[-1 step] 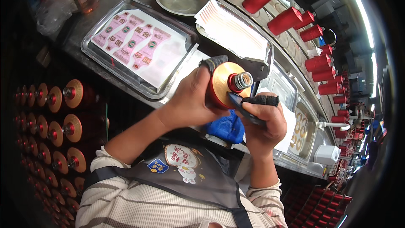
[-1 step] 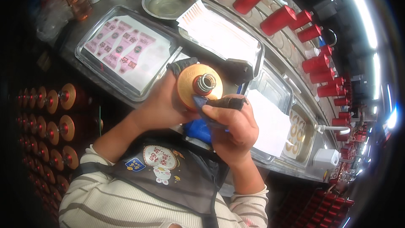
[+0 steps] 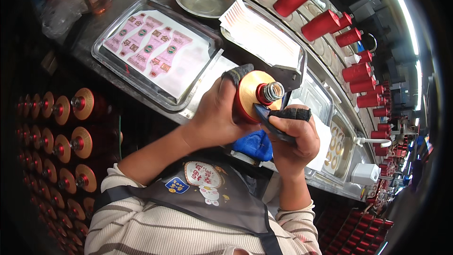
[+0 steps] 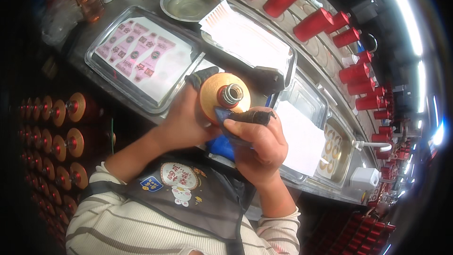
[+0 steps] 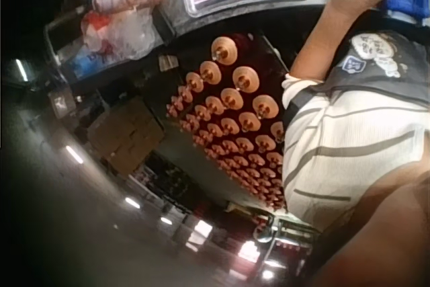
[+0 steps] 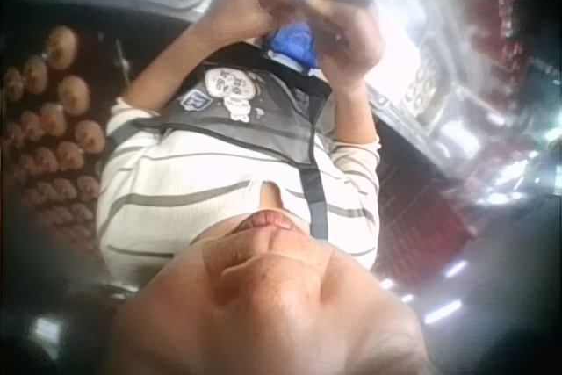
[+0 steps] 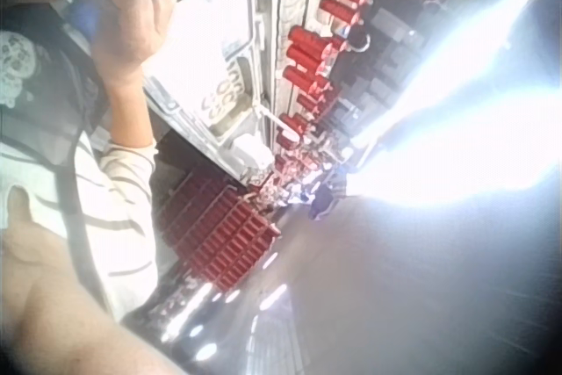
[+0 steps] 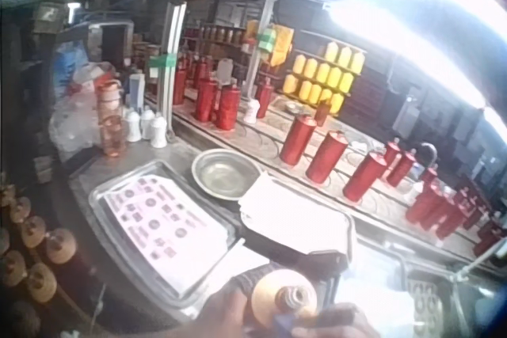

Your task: The person picks up a red cylindrical bottle, applies a circular gold sticker to the neck, then places a red body label on the bottle and smooths it. They wipe the bottle with a blue cloth and place it on a tray, repeating the process with another bottle.

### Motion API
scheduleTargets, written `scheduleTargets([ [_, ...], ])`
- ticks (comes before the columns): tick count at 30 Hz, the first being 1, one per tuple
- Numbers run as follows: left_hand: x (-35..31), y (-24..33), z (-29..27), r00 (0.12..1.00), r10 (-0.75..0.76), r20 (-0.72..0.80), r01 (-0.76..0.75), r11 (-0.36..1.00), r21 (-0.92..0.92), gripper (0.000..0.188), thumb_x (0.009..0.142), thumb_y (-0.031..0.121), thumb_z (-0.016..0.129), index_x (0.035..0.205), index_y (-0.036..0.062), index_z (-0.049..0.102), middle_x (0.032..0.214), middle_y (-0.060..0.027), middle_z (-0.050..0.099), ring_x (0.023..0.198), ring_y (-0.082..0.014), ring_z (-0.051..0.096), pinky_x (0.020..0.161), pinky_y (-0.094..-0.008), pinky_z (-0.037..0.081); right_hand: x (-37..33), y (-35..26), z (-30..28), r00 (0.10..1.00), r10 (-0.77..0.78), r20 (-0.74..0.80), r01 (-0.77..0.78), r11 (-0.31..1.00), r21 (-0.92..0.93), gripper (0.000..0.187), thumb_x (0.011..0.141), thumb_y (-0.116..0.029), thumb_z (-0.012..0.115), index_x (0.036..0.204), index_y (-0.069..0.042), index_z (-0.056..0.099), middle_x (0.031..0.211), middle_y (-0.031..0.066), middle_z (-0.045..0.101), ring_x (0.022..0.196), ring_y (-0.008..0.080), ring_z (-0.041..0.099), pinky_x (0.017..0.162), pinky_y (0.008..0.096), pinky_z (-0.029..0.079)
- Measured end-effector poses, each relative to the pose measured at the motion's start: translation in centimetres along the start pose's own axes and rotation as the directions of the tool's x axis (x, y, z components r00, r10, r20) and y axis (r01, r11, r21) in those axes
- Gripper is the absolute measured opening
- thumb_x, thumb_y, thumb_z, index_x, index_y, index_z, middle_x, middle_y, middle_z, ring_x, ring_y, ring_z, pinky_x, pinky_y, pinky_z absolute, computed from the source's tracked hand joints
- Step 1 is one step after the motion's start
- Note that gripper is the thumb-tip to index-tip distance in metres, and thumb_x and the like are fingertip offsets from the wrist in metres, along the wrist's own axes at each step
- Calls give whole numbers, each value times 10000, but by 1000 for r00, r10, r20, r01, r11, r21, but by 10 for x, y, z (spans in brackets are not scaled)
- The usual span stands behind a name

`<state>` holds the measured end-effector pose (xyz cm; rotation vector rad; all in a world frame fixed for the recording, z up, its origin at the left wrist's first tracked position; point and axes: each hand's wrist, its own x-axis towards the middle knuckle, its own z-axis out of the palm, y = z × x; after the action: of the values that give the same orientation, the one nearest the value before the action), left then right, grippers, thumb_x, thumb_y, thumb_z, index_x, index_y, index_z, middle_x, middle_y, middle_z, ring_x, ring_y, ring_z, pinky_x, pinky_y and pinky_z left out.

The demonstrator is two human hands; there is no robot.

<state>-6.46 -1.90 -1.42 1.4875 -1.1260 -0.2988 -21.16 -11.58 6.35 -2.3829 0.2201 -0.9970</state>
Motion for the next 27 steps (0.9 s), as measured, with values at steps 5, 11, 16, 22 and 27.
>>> scheduleTargets([
  [5, -7, -12, -4, 997, -42, 67, 51, 990, -133, 1005, 649, 311, 928, 1413, -12, 361, 1253, -245, 533, 1149, -442, 564, 967, -485, 488, -2, -4, 2, 996, 74, -49, -71, 996, 59, 359, 647, 139, 780, 959, -33, 737, 886, 93, 672, 837, 258, 635, 761, 327, 500],
  [11, -10, -18, 19, 988, 110, -111, -104, 993, 60, 1078, 611, 314, 953, 1435, 14, 326, 1277, -239, 489, 1123, -447, 554, 954, -490, 478, -3, -5, 8, 996, 70, -56, -69, 997, 25, 343, 655, 135, 791, 948, -33, 732, 891, 96, 674, 843, 255, 638, 761, 324, 498],
  [16, 1, -22, 2, 999, 3, 49, 12, 956, -293, 1125, 601, 340, 970, 1461, 5, 327, 1290, -252, 500, 1166, -427, 552, 974, -463, 477, -3, -7, 12, 993, 84, -82, -80, 996, 49, 342, 655, 135, 791, 946, -34, 730, 897, 94, 680, 851, 252, 643, 765, 322, 498],
  [22, -12, -20, 23, 995, -39, -91, 12, 959, -284, 1112, 657, 306, 946, 1479, -55, 289, 1341, -279, 497, 1226, -446, 536, 1038, -488, 455, -2, -4, 9, 993, 75, -91, -76, 997, -8, 359, 654, 136, 789, 964, -36, 732, 902, 90, 678, 841, 238, 637, 764, 310, 493],
  [27, -5, -21, 17, 999, 36, 2, -35, 992, -123, 1076, 687, 305, 915, 1505, -7, 290, 1401, -257, 477, 1257, -445, 513, 1065, -494, 434, -7, -5, 9, 988, 107, -110, -110, 994, -20, 360, 656, 137, 787, 971, -29, 736, 892, 86, 669, 834, 228, 630, 746, 304, 492],
])
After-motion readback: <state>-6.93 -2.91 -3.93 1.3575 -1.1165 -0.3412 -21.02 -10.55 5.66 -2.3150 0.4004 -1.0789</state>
